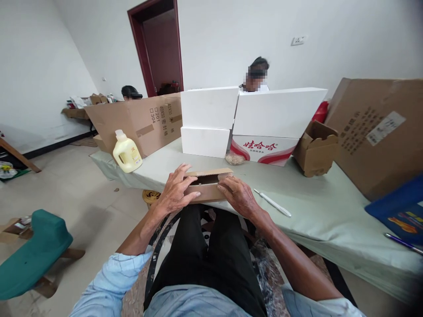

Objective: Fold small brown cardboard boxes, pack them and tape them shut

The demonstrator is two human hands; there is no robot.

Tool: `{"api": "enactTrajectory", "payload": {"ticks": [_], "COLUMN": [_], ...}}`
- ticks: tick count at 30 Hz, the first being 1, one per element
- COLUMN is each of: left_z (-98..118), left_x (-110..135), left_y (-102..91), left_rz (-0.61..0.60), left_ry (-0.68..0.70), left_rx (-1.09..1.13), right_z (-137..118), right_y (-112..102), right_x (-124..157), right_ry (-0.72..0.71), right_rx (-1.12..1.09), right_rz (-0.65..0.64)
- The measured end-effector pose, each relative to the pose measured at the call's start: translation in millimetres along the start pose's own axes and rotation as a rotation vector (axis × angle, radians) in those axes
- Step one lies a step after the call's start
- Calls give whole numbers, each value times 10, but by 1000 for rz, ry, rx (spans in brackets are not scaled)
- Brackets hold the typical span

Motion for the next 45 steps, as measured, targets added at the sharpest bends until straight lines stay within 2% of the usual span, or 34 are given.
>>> {"api": "enactTrajectory", "payload": {"ticks": [6, 11, 26, 33, 37, 40, 45], "left_z": [-7, -71, 77, 72, 134, 158, 32], "left_x": [-186, -236, -163, -95, -52, -42, -96], "left_y": [130, 188, 154, 141, 73, -46, -314], "left_rz": [-84, -55, 61, 17, 6, 26, 166], "left_ry": [-3, -8, 95, 81, 91, 84, 15], "left_rx": [56, 93, 205, 232, 271, 325, 350], "right_z": [-18, -5, -20, -44, -49, -61, -105], "right_y": [22, 33, 26, 45, 48, 68, 149], "right_x": [-15, -23, -13, -5, 18, 45, 114], "right_ry": [-5, -1, 11, 5, 9, 8, 2], "right_rx": [23, 34, 44, 38, 33, 32, 54], "right_rz": [-9, -17, -24, -27, -32, -44, -18]}}
Point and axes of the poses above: each hand's wrist, its own x-axis away from the middle knuckle, its own y-axis out of the palm, z = x × y, the point moved 6 cm from there along -x, towards the middle knuckle, and after that the axes turned 2 degrees about z, right-handed, at the moved point
